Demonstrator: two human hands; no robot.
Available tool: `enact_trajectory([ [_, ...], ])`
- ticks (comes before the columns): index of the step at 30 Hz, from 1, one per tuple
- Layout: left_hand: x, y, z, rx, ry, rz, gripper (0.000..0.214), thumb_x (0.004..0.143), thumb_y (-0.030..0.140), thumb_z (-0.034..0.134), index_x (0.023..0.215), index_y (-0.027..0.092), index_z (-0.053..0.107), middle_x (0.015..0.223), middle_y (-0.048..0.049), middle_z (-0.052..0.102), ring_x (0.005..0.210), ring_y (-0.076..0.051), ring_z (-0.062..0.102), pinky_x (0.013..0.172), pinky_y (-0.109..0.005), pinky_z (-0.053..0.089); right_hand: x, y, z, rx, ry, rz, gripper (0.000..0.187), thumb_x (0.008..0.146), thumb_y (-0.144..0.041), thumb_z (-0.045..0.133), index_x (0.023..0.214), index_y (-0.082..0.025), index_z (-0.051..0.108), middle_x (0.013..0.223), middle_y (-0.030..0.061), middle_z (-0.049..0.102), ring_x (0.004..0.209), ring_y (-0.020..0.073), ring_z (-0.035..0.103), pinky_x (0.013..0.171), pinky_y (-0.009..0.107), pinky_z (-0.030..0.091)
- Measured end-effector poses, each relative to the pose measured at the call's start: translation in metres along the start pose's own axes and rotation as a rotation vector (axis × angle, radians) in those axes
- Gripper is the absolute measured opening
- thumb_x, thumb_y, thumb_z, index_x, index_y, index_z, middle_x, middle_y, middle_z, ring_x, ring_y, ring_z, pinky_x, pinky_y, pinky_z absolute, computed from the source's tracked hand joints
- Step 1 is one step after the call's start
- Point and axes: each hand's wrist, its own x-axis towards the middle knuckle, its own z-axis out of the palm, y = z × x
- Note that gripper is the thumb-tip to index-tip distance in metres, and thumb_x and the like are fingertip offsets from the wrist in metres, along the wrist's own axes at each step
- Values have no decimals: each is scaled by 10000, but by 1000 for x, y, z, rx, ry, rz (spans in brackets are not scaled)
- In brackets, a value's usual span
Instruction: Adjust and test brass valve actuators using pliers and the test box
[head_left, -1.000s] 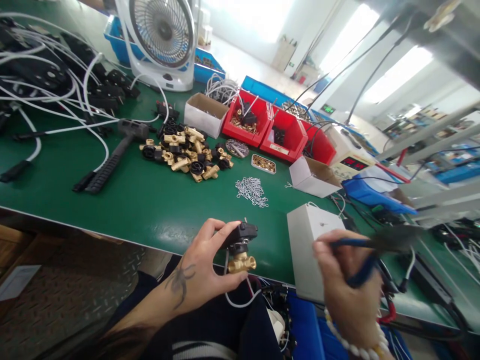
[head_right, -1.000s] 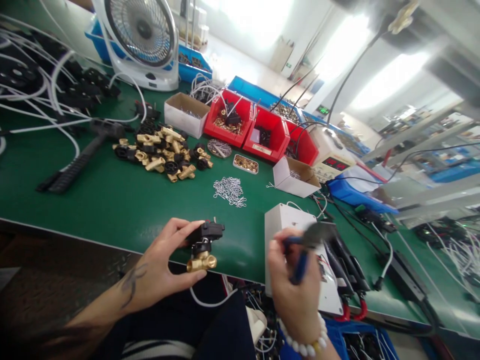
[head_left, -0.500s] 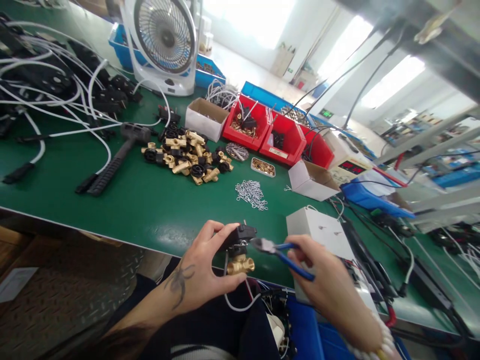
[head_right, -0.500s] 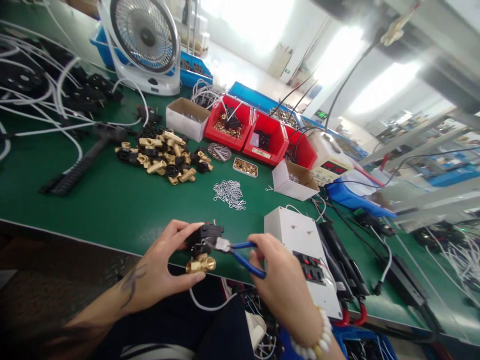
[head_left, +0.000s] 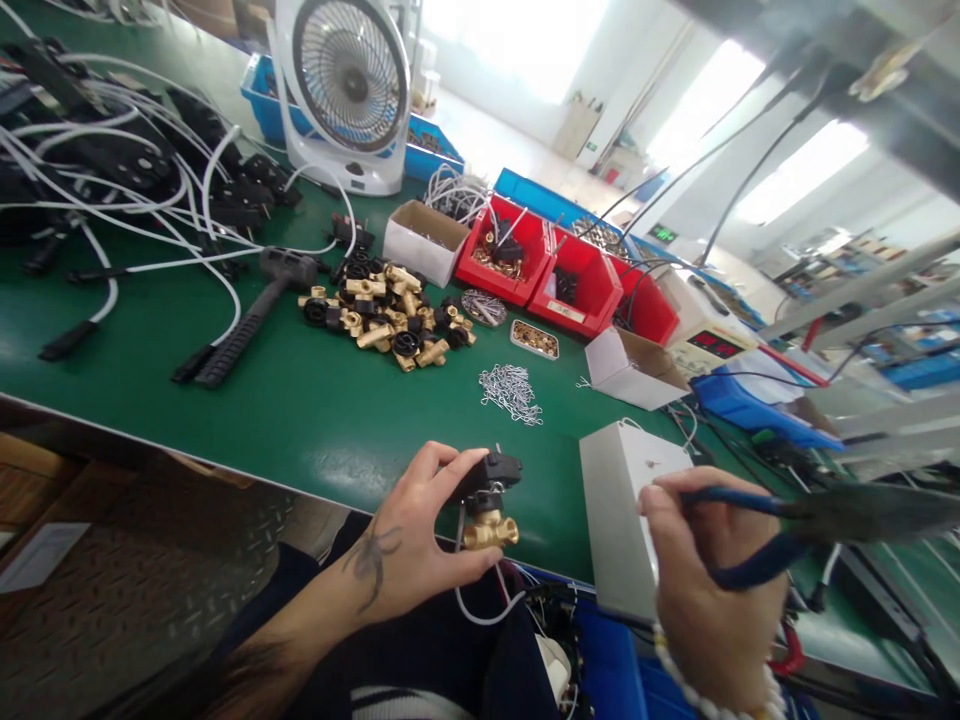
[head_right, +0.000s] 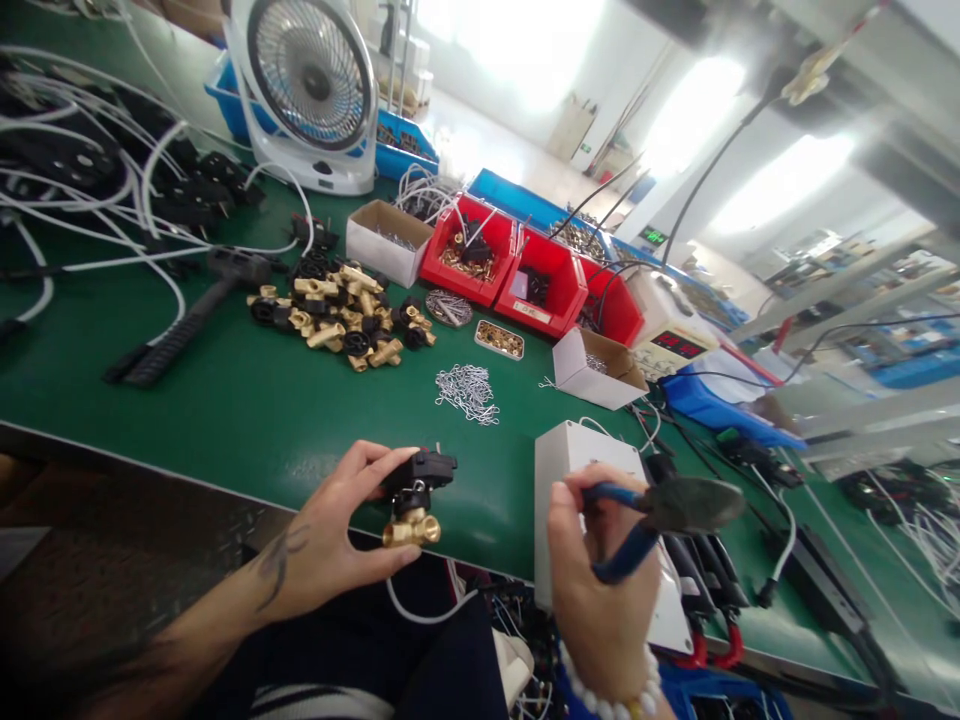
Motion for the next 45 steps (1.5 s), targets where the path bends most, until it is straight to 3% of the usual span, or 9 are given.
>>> enact_trajectory([
  [4, 1, 2, 0, 19, 1, 6, 686, 710, 225, 733, 1345, 270, 477, 1153, -43, 498, 1065, -216, 555, 959, -384, 510, 0, -4, -1, -93, -526, -194, 100, 821, -151, 500, 840, -224, 565, 646, -4, 588, 520, 154, 555, 496, 267, 422],
  [10, 1, 2, 0, 32, -11, 0, 665, 727, 247, 730, 1340, 252, 474, 1160, -49, 494, 1047, -211, 556, 960, -391, 506, 3, -2, -9, -30, 15, 68, 67, 871, -294, 550, 903, -237, 537, 763, 12, 585, 599, 167, 565, 535, 284, 448],
  [15, -1, 0, -1, -6, -10, -16, 681, 717, 242, 733, 1345, 264, 471, 1163, -46, 484, 1071, -218, 550, 954, -403, 520, 5, 2, -3, -134, -589, -42, 121, 765, -187, 538, 858, -242, 592, 640, 4, 611, 511, 174, 564, 479, 283, 425],
  [20, -1, 1, 0, -4, 11, -4, 650, 721, 249, 724, 1327, 263, 490, 1155, -47, 497, 1039, -214, 561, 945, -402, 521, 7, 0, -6, -2, -13, 111, 75, 847, -289, 558, 906, -243, 551, 715, -7, 588, 569, 157, 568, 526, 271, 454],
  [25, -1, 0, 1, 47, 6, 4, 693, 711, 248, 736, 1350, 259, 466, 1162, -52, 495, 1044, -223, 564, 943, -412, 525, 3, -1, 0, -76, -621, -12, 61, 799, -194, 512, 774, -229, 555, 635, -1, 607, 505, 158, 572, 475, 265, 423],
  [30, -1, 0, 0, 44, -6, 27, 666, 725, 254, 727, 1338, 279, 466, 1161, -53, 497, 1040, -223, 567, 928, -416, 535, 2, 2, -2, -78, -91, 42, 51, 855, -238, 534, 898, -229, 559, 740, 10, 622, 617, 167, 588, 577, 287, 461],
  [35, -1, 1, 0, 13, -8, -16, 673, 719, 245, 723, 1343, 269, 474, 1166, -51, 497, 1070, -226, 561, 949, -410, 535, 0, 3, 3, -149, -592, -61, 115, 786, -135, 498, 806, -219, 574, 648, 1, 612, 520, 152, 551, 496, 266, 398],
  [39, -1, 0, 1, 1, 5, 8, 667, 720, 239, 720, 1341, 283, 479, 1160, -48, 504, 1045, -223, 566, 931, -411, 542, -7, 2, 8, -92, -129, 44, 79, 850, -200, 511, 911, -228, 554, 686, -5, 585, 551, 151, 548, 521, 265, 427],
  [45, -1, -2, 4, 74, -7, 28, 691, 716, 238, 711, 1360, 263, 459, 1183, -58, 504, 1069, -234, 561, 961, -410, 520, -14, -11, 18, -29, -614, 41, 80, 835, -180, 492, 834, -213, 565, 686, 11, 623, 566, 150, 572, 530, 257, 439],
])
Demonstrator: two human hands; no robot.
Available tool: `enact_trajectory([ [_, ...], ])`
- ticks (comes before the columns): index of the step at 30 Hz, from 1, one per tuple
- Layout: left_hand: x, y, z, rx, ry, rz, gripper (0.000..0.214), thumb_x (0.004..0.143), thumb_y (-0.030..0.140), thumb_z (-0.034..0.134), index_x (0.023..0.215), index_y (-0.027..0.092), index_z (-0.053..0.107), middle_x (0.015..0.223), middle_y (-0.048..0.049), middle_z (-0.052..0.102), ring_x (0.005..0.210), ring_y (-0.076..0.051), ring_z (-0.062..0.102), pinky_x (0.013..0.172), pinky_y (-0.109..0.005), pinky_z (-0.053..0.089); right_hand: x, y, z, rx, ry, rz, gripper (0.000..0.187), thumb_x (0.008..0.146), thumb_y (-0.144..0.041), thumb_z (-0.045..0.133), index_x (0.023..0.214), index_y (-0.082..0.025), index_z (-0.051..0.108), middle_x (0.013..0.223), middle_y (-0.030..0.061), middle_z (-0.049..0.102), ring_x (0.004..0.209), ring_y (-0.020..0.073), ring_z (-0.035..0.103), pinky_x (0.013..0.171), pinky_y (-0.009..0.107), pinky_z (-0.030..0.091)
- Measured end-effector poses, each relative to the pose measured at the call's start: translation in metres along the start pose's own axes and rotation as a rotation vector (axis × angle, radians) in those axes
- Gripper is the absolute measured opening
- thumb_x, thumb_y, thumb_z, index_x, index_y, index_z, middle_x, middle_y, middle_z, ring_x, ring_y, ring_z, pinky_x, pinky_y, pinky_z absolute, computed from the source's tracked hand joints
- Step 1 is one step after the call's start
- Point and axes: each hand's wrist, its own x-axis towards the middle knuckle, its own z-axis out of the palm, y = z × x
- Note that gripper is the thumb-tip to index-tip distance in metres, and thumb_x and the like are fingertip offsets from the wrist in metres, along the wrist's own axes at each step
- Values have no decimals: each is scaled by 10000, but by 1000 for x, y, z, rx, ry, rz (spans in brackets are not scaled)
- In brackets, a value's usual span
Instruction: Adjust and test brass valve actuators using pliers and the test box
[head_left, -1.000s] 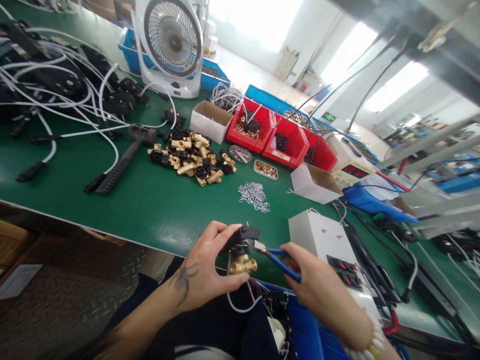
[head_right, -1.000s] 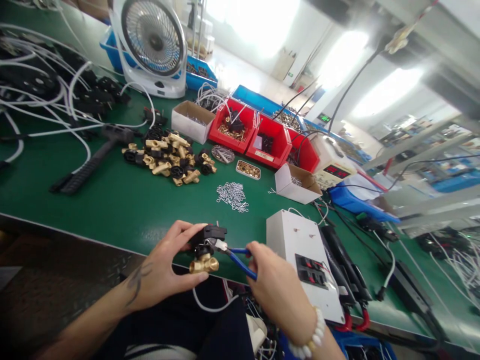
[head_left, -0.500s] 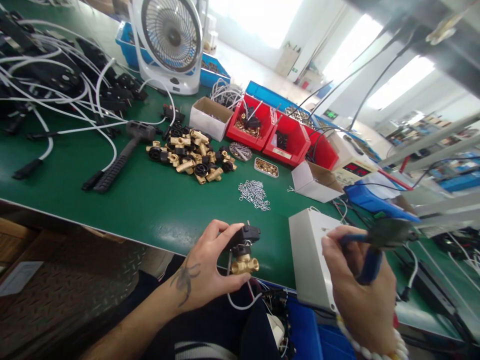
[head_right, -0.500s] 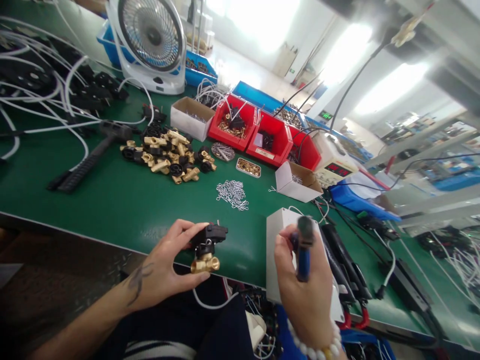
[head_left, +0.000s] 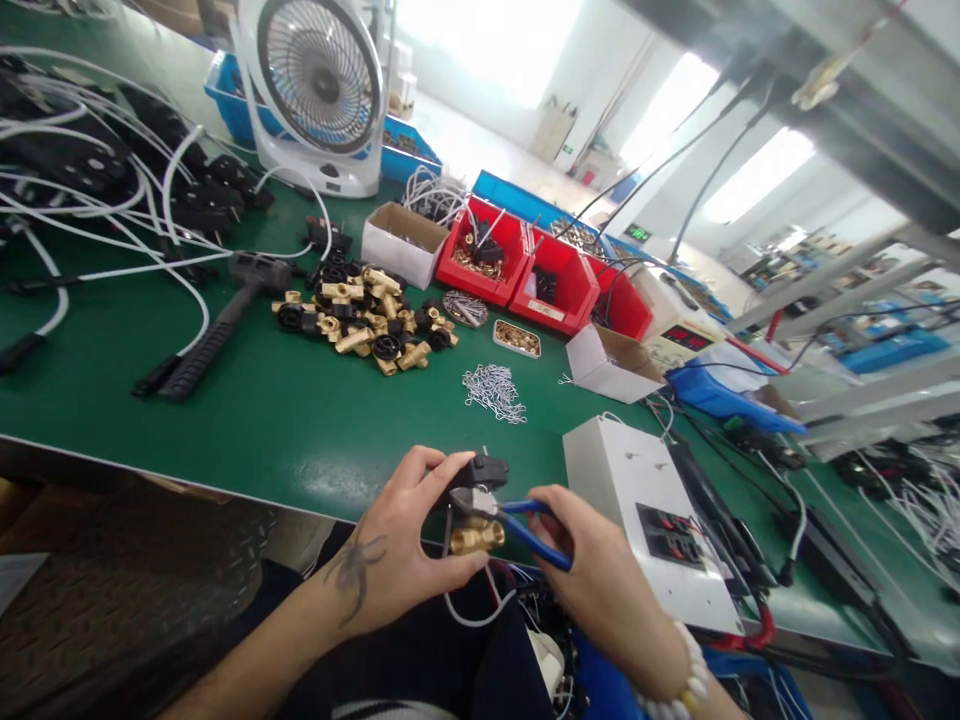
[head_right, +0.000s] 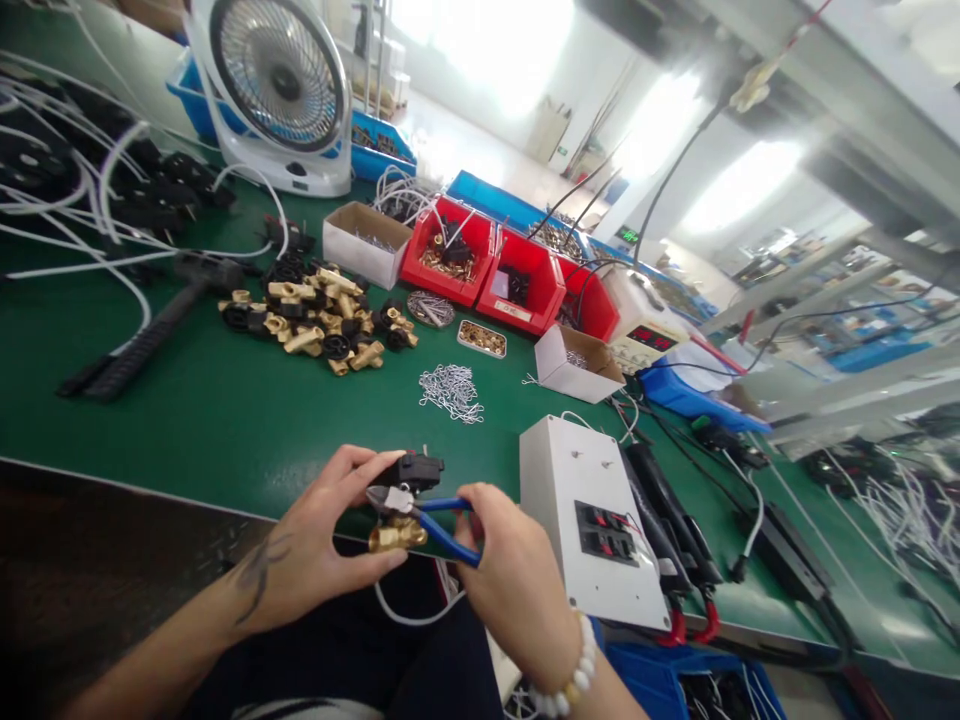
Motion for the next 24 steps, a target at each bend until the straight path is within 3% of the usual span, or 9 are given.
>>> enact_trajectory([
  [3, 1, 2, 3, 47, -6, 47, 673, 723, 240, 703, 1350, 259, 460, 1189, -66, 504, 1088, -242, 554, 958, -411, 518, 8, -9, -10, 132, 44, -6, 78, 887, -271, 523, 924, -212, 556, 804, 31, 641, 691, 161, 607, 633, 273, 495],
  [6, 2, 5, 6, 82, -3, 81, 668, 711, 225, 707, 1335, 253, 470, 1172, -71, 510, 1089, -250, 556, 951, -416, 521, 15, -17, -13, 193, -9, -95, 44, 883, -219, 535, 926, -214, 545, 862, 35, 645, 765, 166, 619, 674, 275, 504],
  [13, 3, -3, 6, 98, -56, 118, 760, 675, 239, 732, 1373, 246, 432, 1177, -78, 492, 1058, -253, 562, 898, -387, 541, 20, -23, -5, 38, -16, -329, 155, 928, -95, 439, 938, -203, 550, 904, 65, 647, 823, 173, 609, 701, 282, 514],
  [16, 0, -6, 3, 101, -50, 159, 745, 718, 288, 730, 1388, 248, 408, 1177, -80, 496, 1078, -262, 551, 910, -398, 535, 19, -21, -4, -22, -27, -496, 201, 957, -92, 390, 974, -190, 564, 926, 76, 651, 835, 177, 586, 719, 295, 525],
  [21, -1, -1, -1, 104, -84, 100, 666, 760, 247, 694, 1364, 252, 415, 1219, -77, 479, 1108, -234, 550, 982, -381, 505, 20, -12, 3, -113, 50, -761, 237, 1003, -159, 369, 925, -156, 592, 860, 83, 648, 841, 192, 556, 783, 304, 525],
  [24, -2, -5, 1, 122, -75, 111, 661, 772, 254, 668, 1374, 297, 399, 1231, -65, 479, 1111, -242, 558, 965, -390, 513, 19, -10, 5, -76, 82, -758, 203, 989, -146, 384, 948, -155, 583, 881, 84, 657, 855, 192, 555, 815, 307, 523],
])
